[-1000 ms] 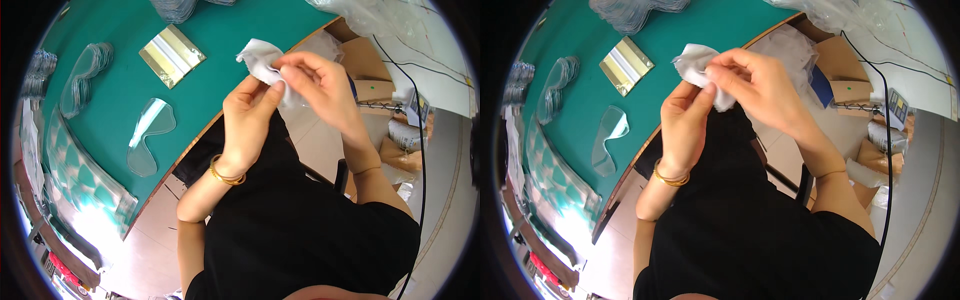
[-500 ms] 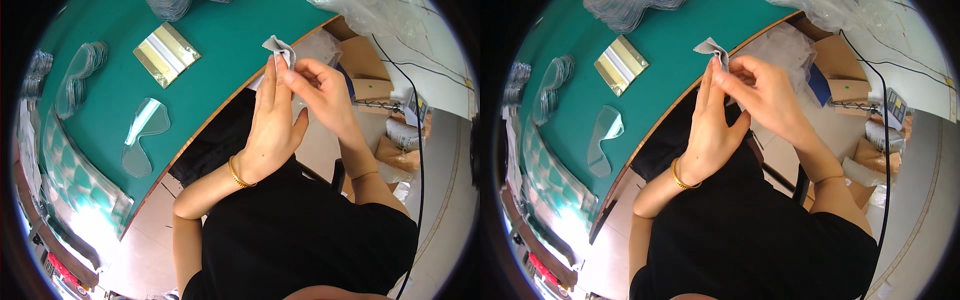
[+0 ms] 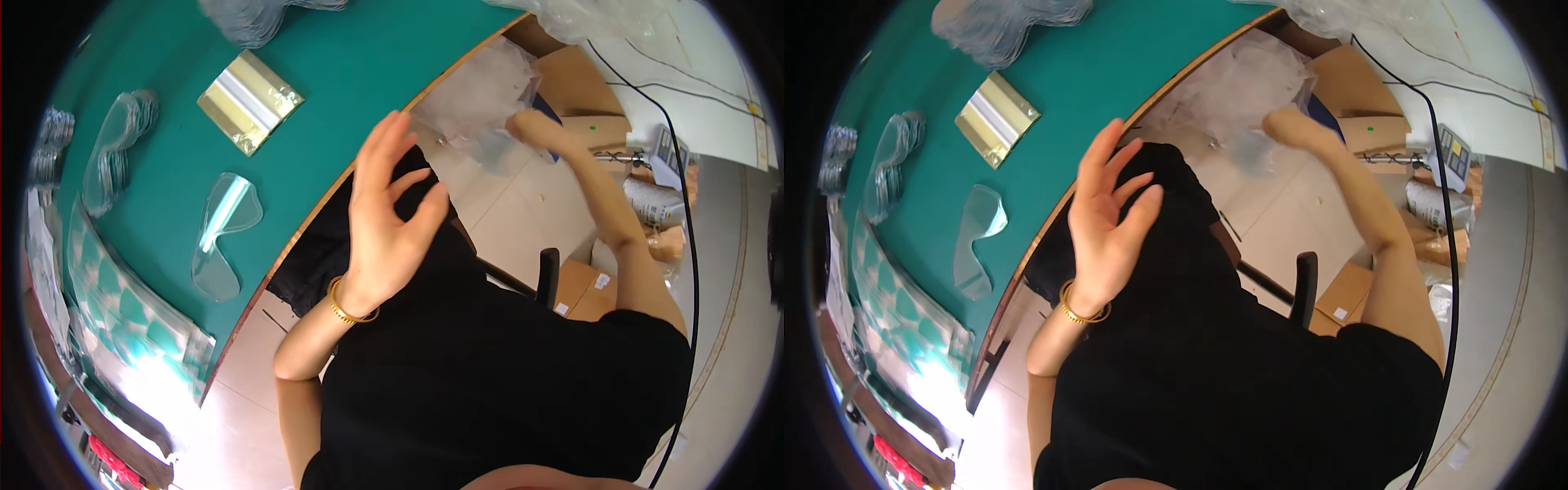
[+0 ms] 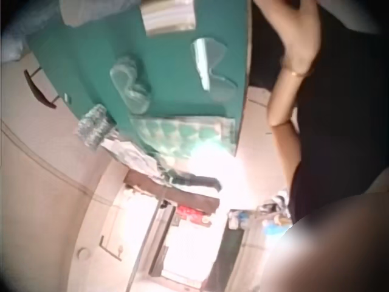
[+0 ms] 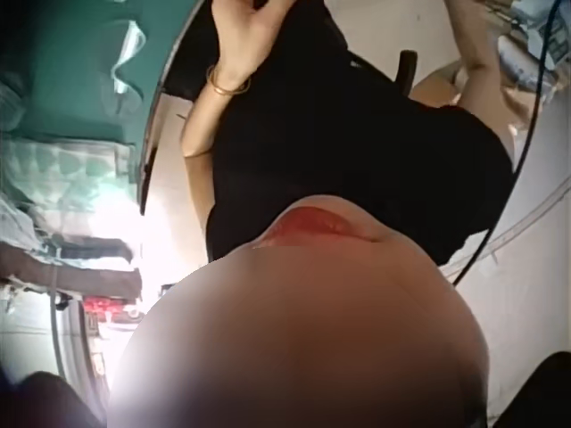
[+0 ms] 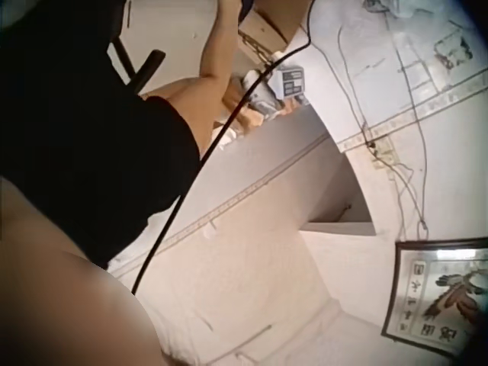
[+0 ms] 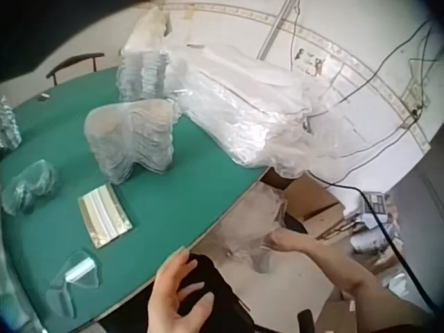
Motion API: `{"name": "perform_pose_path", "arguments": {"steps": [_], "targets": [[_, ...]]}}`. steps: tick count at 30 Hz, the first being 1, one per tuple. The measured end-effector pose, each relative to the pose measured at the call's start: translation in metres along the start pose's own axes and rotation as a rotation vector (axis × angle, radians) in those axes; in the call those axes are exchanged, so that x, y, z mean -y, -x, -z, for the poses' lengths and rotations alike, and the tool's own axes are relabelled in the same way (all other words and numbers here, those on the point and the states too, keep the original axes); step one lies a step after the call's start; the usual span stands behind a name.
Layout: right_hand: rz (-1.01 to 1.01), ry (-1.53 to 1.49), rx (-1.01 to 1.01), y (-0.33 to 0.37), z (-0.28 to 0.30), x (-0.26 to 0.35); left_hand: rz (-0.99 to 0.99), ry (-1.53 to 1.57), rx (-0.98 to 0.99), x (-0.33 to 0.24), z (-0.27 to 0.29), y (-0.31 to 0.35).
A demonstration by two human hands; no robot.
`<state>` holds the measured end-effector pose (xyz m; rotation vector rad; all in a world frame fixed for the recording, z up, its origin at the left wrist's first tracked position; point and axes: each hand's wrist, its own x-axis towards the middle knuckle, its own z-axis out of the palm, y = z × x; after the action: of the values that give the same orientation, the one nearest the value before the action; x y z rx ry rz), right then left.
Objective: The recorder is wiping individual plastic safety glasses lenses with a cloth and then packaging them into plastic bags at a green workbench.
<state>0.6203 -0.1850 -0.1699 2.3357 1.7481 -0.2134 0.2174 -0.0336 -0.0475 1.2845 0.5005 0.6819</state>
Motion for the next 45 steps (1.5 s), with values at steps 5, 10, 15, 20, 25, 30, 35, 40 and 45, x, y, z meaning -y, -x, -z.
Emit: {"name": "perform_pose_path", "arguments": {"steps": [5,10,15,20,25,30,35,40,45], "targets": [[-0.23,-0.799,0.213,-0.005,0.085,0.006,0.001,0.033,-0.13,0.008,0.007,0.002],[-0.147,-0.718,0.265,-0.005,0.068,-0.024,-0.036,-0.016,-0.137,0.004,0.009,0.006],[-0.039,0.238,0.425,-0.005,-0.036,-0.021,-0.055,0.042,-0.051,0.005,0.0,0.0],[-0.185,-0.736,0.346,-0.011,0.125,0.079,0.086,0.229,-0.007,0.0,0.008,0.008],[-0.077,-0.825,0.236,-0.006,0.179,0.14,0.298,0.475,-0.014,0.008,-0.008,0.001],[-0.022,-1.042,0.245,0.009,0.205,0.191,0.488,0.809,-0.004,0.02,-0.007,0.002],[0.207,-1.295,0.344,0.026,0.224,0.227,0.545,1.304,0.07,0.008,0.006,0.004],[0.335,-1.043,-0.195,0.011,0.231,0.242,0.454,1.446,0.099,-0.011,0.03,0.022],[0.518,-1.083,0.09,-0.003,0.233,0.252,0.293,1.15,0.08,-0.033,0.063,0.053]]}}
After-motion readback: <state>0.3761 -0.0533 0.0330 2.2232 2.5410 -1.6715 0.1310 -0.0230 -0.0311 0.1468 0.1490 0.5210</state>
